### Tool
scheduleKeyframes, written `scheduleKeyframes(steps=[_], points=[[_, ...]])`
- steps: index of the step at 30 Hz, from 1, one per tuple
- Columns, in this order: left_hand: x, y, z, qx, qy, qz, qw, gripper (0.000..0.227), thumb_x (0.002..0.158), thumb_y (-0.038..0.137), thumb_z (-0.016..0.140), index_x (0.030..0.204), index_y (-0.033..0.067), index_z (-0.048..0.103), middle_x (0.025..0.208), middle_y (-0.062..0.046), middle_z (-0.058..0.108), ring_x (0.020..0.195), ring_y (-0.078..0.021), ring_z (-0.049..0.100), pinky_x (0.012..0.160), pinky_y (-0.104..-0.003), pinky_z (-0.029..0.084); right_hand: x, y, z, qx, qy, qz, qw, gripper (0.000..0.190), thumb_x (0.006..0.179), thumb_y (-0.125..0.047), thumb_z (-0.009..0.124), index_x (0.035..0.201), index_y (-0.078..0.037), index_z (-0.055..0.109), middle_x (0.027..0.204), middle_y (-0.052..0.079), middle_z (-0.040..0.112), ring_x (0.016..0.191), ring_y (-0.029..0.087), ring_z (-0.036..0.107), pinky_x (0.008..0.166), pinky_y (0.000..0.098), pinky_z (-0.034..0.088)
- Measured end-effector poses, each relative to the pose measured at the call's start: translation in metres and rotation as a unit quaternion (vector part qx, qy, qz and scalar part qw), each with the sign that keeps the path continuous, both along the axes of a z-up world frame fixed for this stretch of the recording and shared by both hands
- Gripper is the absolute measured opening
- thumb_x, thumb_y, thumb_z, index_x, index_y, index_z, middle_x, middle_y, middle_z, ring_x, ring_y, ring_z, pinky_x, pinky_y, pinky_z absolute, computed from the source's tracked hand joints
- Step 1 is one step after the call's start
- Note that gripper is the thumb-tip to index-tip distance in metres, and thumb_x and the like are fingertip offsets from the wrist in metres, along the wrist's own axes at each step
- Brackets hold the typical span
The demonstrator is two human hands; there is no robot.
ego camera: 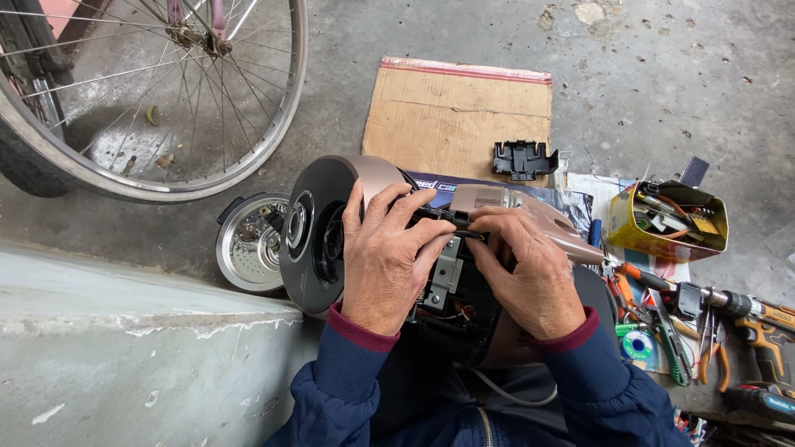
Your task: Repairing an electronic appliance by soldering internal wires and assembling the motor housing components.
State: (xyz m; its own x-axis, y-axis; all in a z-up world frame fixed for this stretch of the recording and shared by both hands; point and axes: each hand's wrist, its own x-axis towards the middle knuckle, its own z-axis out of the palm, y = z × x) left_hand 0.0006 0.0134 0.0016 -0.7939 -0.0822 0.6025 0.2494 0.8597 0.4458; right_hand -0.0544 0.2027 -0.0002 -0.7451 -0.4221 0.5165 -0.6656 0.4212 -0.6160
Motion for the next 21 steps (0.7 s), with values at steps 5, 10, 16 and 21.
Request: scheduleKeyframes(steps=[5, 10, 16, 21], points=[[0.0008, 0.0007, 0.0000, 0.012, 0.005, -0.003, 1.000, 0.005, 0.098, 0.026, 0.084, 0.102, 0.0245, 0.082, 0.130, -0.001, 0.077, 0.136, -0.0288, 0.063, 0.131, -0.070, 0.025, 0.0024, 0.0049, -0.0013, -0.005, 0.000, -0.010, 1.000, 0.015, 0.099, -0.008, 0.083, 0.111, -0.012, 0.076, 0.123, 0.008, 0.081, 0.101, 0.033, 0.080, 0.086, 0.0459, 0.062], [0.0006, 0.0013, -0.0018, 0.018, 0.007, -0.003, 1.000, 0.004, 0.099, 0.025, 0.084, 0.102, 0.0231, 0.082, 0.130, -0.001, 0.077, 0.136, -0.0290, 0.063, 0.131, -0.070, 0.025, 0.0019, 0.0063, -0.0022, 0.000, 0.003, -0.014, 1.000, 0.013, 0.099, -0.007, 0.082, 0.109, -0.011, 0.075, 0.124, 0.008, 0.080, 0.102, 0.034, 0.081, 0.085, 0.0469, 0.063], [0.0010, 0.0014, -0.0025, 0.023, 0.010, -0.006, 1.000, 0.005, 0.098, 0.024, 0.085, 0.102, 0.0218, 0.083, 0.130, -0.002, 0.078, 0.136, -0.0290, 0.064, 0.132, -0.069, 0.025, 0.0011, 0.0076, -0.0031, -0.003, 0.003, -0.020, 1.000, 0.011, 0.099, -0.008, 0.083, 0.105, -0.012, 0.075, 0.125, 0.006, 0.081, 0.104, 0.032, 0.081, 0.088, 0.0447, 0.063], [0.0008, 0.0009, -0.0011, 0.021, 0.014, -0.006, 1.000, 0.006, 0.098, 0.024, 0.086, 0.102, 0.0224, 0.083, 0.130, -0.001, 0.078, 0.136, -0.0279, 0.064, 0.132, -0.068, 0.024, 0.0014, 0.0079, -0.0029, -0.007, 0.004, -0.018, 1.000, 0.011, 0.098, -0.007, 0.084, 0.104, -0.012, 0.076, 0.124, 0.006, 0.081, 0.106, 0.033, 0.082, 0.088, 0.0446, 0.064]])
